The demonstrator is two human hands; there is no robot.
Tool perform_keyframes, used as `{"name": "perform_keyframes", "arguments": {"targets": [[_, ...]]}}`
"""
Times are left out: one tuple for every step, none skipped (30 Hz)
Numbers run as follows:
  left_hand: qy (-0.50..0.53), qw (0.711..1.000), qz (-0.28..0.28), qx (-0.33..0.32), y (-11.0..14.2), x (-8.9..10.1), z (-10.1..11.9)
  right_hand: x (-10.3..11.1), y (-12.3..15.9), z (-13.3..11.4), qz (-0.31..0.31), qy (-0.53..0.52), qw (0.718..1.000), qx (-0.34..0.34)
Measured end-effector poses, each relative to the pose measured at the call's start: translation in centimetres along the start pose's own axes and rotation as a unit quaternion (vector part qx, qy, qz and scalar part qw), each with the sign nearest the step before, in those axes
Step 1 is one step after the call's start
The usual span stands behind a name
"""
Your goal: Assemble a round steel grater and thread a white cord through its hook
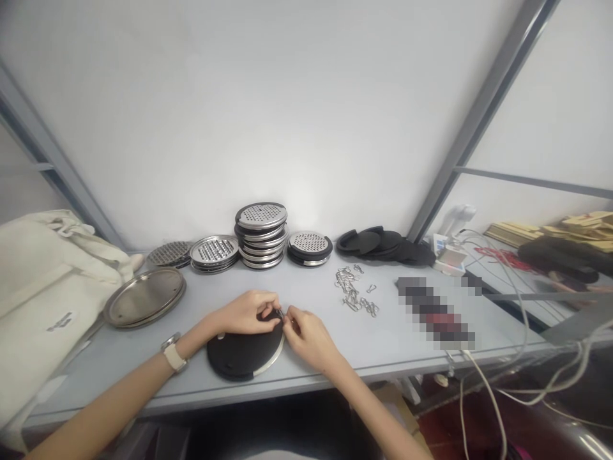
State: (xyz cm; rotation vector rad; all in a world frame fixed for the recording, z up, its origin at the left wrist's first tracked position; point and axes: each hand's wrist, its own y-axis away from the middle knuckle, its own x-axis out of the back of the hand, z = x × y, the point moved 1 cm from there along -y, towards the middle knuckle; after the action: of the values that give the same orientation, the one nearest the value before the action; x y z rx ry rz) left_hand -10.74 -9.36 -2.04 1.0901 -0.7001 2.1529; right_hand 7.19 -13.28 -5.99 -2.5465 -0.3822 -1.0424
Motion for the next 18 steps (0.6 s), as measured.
{"name": "perform_keyframes", "arguments": {"targets": [[0.001, 1.0, 0.0, 0.001, 0.01, 0.01, 0.03, 0.01, 0.02, -0.01, 0.0, -0.002, 1.0, -0.002], [0.002, 1.0, 0.0, 0.003, 0.02, 0.01, 0.06, 0.02, 0.04, -0.01, 0.0, -0.005, 1.0, -0.003], [0.002, 1.0, 0.0, 0.005, 0.02, 0.0, 0.07, 0.03, 0.06, -0.01, 0.0, -0.008, 1.0, -0.004], [0.001, 1.0, 0.0, 0.006, 0.02, -0.02, 0.07, 0.05, 0.08, 0.0, 0.001, -0.011, 1.0, -0.006], [0.0, 1.0, 0.0, 0.006, 0.02, -0.04, 0.06, 0.08, 0.1, 0.02, 0.003, -0.015, 1.0, -0.008], [-0.001, 1.0, -0.001, 0.005, 0.01, -0.06, 0.04, 0.11, 0.1, 0.05, 0.006, -0.021, 1.0, -0.009], [-0.003, 1.0, -0.001, 0.003, 0.0, -0.08, 0.03, 0.16, 0.1, 0.09, 0.01, -0.026, 1.0, -0.011], [-0.005, 1.0, -0.003, 0.0, -0.01, -0.1, 0.01, 0.2, 0.1, 0.14, 0.014, -0.032, 0.999, -0.012], [-0.01, 1.0, -0.005, -0.003, -0.02, -0.11, 0.01, 0.25, 0.08, 0.18, 0.017, -0.038, 0.999, -0.012], [-0.015, 1.0, -0.008, -0.006, -0.02, -0.12, 0.03, 0.29, 0.07, 0.2, 0.02, -0.041, 0.999, -0.012], [-0.024, 1.0, -0.01, -0.01, -0.01, -0.12, 0.07, 0.32, 0.05, 0.21, 0.021, -0.041, 0.999, -0.01], [-0.036, 0.999, -0.011, -0.013, 0.01, -0.12, 0.13, 0.34, 0.03, 0.2, 0.02, -0.038, 0.999, -0.008], [-0.053, 0.998, -0.009, -0.015, 0.04, -0.1, 0.22, 0.34, 0.02, 0.16, 0.017, -0.033, 0.999, -0.005], [-0.076, 0.997, -0.004, -0.018, 0.09, -0.06, 0.34, 0.34, 0.01, 0.1, 0.013, -0.026, 1.0, 0.0], [-0.105, 0.994, 0.004, -0.022, 0.15, 0.0, 0.47, 0.33, 0.01, 0.01, 0.01, -0.018, 1.0, 0.006], [-0.138, 0.99, 0.012, -0.026, 0.23, 0.09, 0.61, 0.32, 0.0, -0.08, 0.007, -0.01, 1.0, 0.012], [-0.173, 0.984, 0.018, -0.033, 0.32, 0.19, 0.74, 0.32, 0.0, -0.17, 0.006, -0.004, 1.0, 0.017], [-0.206, 0.978, 0.019, -0.041, 0.43, 0.3, 0.84, 0.32, -0.01, -0.26, 0.004, 0.001, 1.0, 0.021]]}}
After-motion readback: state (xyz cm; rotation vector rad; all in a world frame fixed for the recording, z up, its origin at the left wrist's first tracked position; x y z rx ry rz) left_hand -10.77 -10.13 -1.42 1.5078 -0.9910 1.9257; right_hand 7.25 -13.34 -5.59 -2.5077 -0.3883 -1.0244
